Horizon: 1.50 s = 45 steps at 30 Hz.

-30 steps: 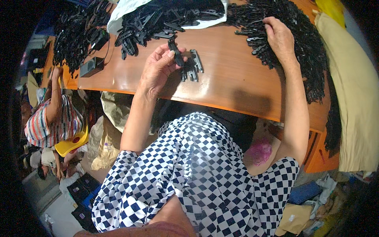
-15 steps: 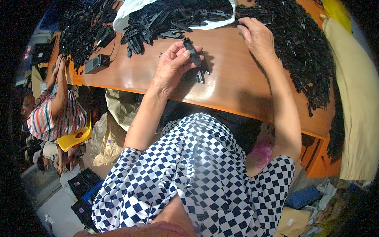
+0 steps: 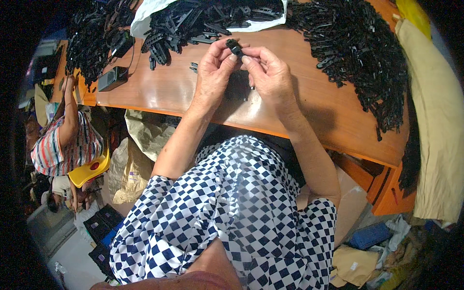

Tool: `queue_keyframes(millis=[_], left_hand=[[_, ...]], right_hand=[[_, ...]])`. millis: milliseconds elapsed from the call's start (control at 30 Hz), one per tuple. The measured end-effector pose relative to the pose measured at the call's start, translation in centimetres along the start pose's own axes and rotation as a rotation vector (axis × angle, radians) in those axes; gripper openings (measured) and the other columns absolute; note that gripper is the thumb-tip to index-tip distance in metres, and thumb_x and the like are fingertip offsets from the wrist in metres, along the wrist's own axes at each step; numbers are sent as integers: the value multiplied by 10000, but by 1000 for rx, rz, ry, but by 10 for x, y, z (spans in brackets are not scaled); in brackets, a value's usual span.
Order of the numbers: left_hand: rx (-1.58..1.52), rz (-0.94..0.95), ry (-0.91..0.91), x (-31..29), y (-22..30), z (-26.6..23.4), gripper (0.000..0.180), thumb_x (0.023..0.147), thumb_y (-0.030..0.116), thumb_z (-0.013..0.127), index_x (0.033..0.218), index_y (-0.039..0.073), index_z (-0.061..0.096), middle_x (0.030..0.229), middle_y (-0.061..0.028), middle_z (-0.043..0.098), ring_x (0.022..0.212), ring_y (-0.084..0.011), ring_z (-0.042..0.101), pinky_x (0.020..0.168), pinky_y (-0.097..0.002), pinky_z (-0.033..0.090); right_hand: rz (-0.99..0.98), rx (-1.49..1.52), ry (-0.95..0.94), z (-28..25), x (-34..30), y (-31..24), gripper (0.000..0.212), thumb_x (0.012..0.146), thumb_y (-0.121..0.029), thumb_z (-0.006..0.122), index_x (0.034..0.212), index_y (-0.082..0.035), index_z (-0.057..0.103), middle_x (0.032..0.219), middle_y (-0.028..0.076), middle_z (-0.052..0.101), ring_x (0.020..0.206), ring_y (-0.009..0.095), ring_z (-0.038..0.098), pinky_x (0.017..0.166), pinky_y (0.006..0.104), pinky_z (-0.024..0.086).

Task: The person assembles black plastic components by picking up pieces, fitting them together by hand, and placing the parts on the table.

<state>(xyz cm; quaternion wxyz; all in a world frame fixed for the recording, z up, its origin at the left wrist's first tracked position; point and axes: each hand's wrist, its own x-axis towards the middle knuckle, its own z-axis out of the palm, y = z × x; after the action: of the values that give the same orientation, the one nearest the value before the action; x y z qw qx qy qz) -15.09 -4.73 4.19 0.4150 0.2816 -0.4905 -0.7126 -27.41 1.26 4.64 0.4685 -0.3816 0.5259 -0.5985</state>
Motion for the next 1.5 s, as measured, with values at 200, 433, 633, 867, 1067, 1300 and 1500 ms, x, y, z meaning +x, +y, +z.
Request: queue_keyframes(millis=[200,433,633,867,1067,1300,1500], left_hand=[[75,67,31,-5,4,12,235,941,15,481,1174,-11,465,1129,-129,600,975,-144,599,827,-262,515],[-29,-60,50,-4,-2,8,185,939,82,541,1099,6,491,1047,-105,634,862,-112,608,761,-245,515],[-51,-54,28,-8,3,11,163,937,90,545,1072,0,531,1016,-100,652,847,-105,615,764,-242,515],[-133,-100,-132,-15,22,18,191,944,96,522,1110,4,540,1053,-131,645,849,-157,632,732,-272,546],[-86,-108,-204,-12,17,22,247,918,168,593,1100,6,547,1061,-165,651,932,-186,631,838,-316,523],[-96,-146,-257,-11,8,39,220,938,133,550,1113,1,546,1010,-117,650,780,-138,621,657,-267,547],[-94,-423,-182,-22,12,51,251,902,84,556,1153,76,564,967,-16,616,808,-86,577,709,-240,500]], right_hand=[[-73,-55,31,-2,-2,5,135,929,-64,558,1028,11,612,766,3,599,580,22,479,501,157,391],[-59,-126,86,3,-13,3,115,914,-80,585,989,-2,623,713,-16,579,588,35,499,514,182,419],[-249,-671,217,-12,-22,-5,294,839,-199,694,1049,-15,604,765,54,638,645,101,591,594,253,486],[4,-71,-37,-10,-31,-7,446,830,-239,711,1159,18,556,824,51,645,707,84,588,634,230,491],[0,-94,61,-9,-43,-21,360,879,-258,656,1068,38,573,753,58,632,578,90,590,504,238,480],[-71,-253,230,-22,-54,-17,286,859,-199,671,1044,9,603,712,66,634,591,127,617,526,281,502],[172,-291,156,-36,-69,-31,274,854,-84,645,1117,-15,617,951,49,658,827,114,608,719,258,504]])
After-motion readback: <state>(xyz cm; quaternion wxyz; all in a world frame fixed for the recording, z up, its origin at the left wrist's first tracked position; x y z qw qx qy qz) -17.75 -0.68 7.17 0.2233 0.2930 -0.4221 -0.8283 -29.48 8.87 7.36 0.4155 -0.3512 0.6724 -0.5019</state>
